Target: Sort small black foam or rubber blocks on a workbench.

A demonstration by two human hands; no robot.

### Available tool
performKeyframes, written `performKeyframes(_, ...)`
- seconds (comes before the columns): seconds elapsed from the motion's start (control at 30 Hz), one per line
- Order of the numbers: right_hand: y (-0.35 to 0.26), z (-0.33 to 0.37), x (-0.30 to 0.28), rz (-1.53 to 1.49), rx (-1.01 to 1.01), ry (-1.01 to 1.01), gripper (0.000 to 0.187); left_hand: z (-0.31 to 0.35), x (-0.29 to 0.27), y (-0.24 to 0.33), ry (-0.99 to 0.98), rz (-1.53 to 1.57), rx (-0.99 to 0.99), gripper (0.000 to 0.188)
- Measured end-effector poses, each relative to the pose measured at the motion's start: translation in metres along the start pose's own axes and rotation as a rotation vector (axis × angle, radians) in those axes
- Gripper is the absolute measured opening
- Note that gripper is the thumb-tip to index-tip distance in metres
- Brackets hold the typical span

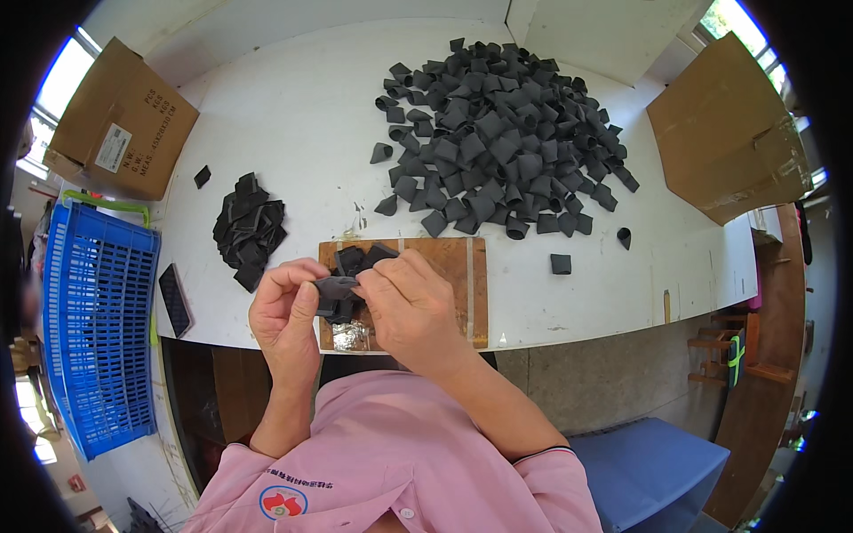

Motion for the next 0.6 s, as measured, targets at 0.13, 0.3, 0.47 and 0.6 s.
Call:
performKeyframes(0.13, -0.001, -0.004, -0.004, 0.031, 0.039, -0.077, 0.017, -0.018, 0.002, 0.009, -0.115, -0.201, 0.115, 0.017)
performKeyframes(0.3, 0.002, -0.007, -0.004, -0.027, 0.077, -0.094, 0.016, -0.019, 0.000, 0.002, -0.223, -0.372, 0.204, 0.013)
performKeyframes(0.47, -0.004, -0.010, 0.002, 0.127, 0.025, -0.122, 0.014, -0.012, -0.002, -0.016, -0.158, -0.242, 0.191, 0.009)
performKeyframes(0.6, -0.002, -0.011, -0.001, 0.199, 0.004, -0.117, 0.011, -0.014, 0.001, -0.020, -0.159, -0.315, 0.309, 0.006)
Point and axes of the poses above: each hand's wrist, its own z-axis away from the middle knuckle, its own x-axis out of the palm, y = z × x, the point moved 1 cm from there along -z, towards the middle knuckle, and after that the axes turned 1 degree about -x, right-handed, at the moved point
